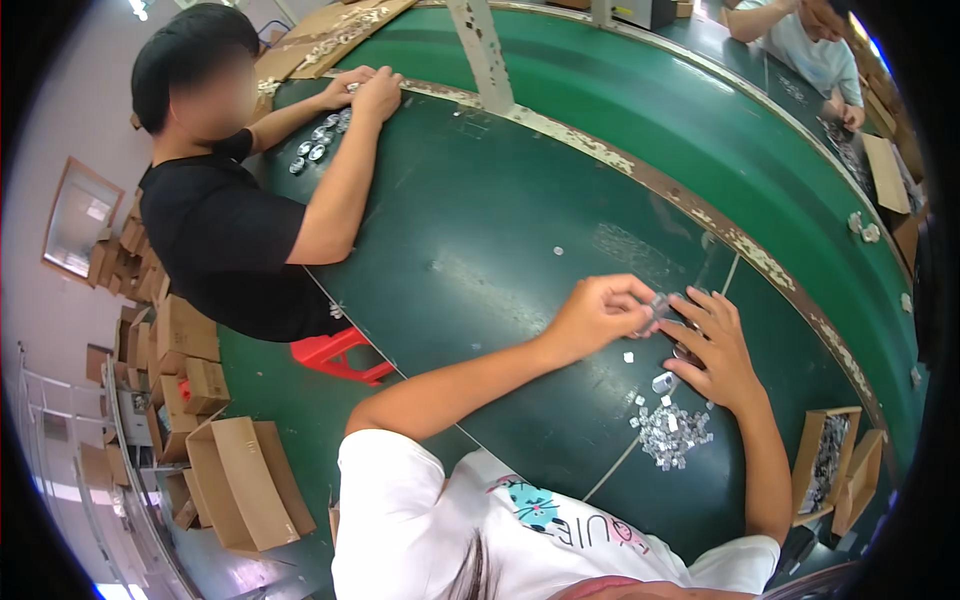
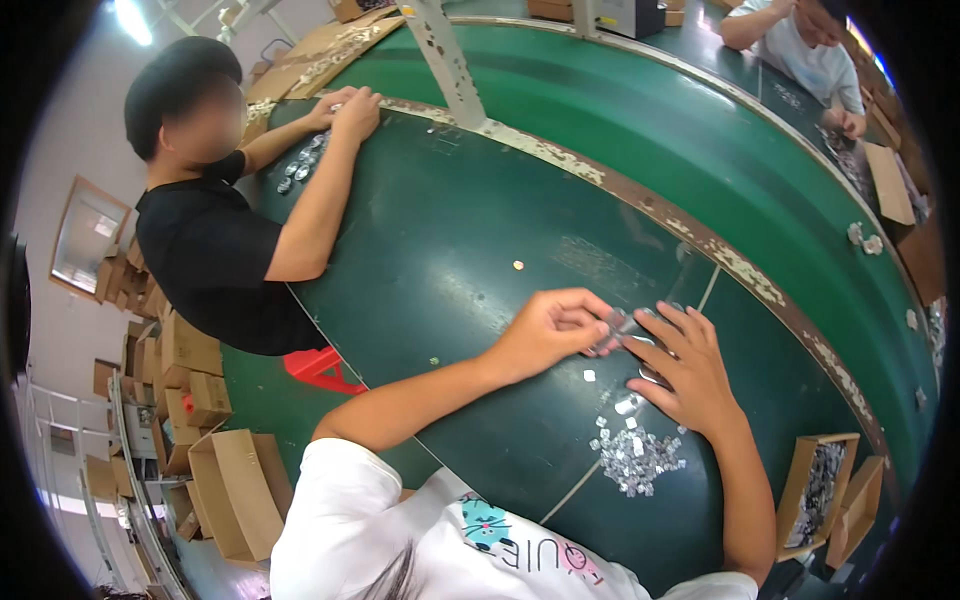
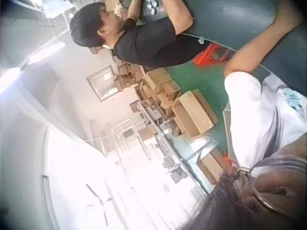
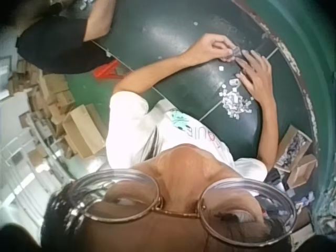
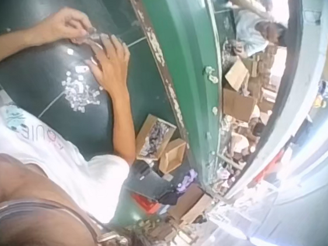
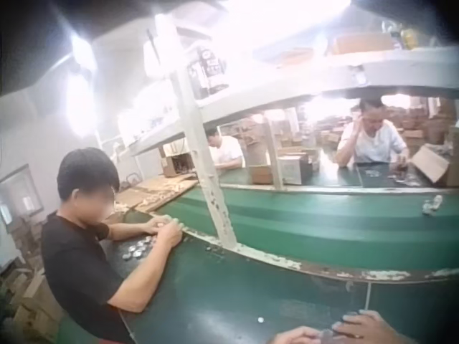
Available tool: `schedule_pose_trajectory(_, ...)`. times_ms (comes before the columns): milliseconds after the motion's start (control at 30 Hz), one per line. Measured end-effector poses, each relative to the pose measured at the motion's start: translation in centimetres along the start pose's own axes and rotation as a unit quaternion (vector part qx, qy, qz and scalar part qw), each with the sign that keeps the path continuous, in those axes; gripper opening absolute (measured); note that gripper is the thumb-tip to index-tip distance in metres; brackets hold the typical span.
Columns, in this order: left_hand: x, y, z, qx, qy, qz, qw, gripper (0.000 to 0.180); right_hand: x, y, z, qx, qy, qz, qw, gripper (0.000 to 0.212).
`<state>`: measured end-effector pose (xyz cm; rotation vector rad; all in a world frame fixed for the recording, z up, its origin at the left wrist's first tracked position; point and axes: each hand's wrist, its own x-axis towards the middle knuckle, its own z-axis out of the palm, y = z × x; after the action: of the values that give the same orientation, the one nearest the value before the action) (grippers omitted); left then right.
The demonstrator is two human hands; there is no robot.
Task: Assemble small metal and plastic components into a larger unit at an assembly line.
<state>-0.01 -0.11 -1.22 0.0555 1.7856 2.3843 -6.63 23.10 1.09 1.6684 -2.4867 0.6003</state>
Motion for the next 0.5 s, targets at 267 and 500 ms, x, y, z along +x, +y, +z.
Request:
schedule_pose_trajectory(267,0.0,-0.5,0.5,0.059,-0.022,0.024,0.998,0.012,0.0,-0.2,0.4,0.046,0.094,-0.018,0.994,0.027)
schedule_pose_trajectory(500,-0.1,0.0,0.1,0.039,-0.016,0.011,0.999,0.010,-0.1,-0.5,0.9,0.049,0.125,-0.031,0.991,0.023)
